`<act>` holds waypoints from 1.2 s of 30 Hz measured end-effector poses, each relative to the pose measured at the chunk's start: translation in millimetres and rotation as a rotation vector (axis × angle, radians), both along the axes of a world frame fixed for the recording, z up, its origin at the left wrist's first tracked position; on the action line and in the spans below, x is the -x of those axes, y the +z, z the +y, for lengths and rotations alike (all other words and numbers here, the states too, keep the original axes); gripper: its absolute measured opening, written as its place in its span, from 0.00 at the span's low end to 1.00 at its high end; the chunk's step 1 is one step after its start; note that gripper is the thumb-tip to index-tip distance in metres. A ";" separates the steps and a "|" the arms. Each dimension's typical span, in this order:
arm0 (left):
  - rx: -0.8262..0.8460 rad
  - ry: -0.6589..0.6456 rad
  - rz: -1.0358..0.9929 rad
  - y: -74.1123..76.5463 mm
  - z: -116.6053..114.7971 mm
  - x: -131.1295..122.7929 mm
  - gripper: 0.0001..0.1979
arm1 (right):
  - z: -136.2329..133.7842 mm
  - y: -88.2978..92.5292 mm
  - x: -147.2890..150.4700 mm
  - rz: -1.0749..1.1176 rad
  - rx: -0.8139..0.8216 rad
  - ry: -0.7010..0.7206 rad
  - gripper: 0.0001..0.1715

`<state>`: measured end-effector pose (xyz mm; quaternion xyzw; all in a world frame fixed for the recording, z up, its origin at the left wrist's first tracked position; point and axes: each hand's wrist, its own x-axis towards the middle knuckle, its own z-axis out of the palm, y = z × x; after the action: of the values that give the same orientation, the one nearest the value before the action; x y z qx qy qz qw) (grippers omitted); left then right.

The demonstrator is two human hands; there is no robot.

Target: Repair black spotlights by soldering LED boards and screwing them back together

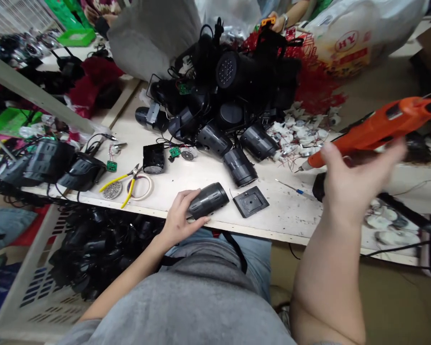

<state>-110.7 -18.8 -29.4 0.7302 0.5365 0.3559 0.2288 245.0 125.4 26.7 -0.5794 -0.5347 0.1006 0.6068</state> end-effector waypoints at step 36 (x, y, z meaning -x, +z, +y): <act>0.056 -0.019 0.012 4.3 7.0 -20.7 0.38 | -93.8 22.0 144.8 0.565 0.290 0.676 0.50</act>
<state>-90.0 -11.8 -25.1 0.7307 0.5407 0.3342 0.2490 100.2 31.7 48.7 -0.4015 -0.4876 0.5206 0.5745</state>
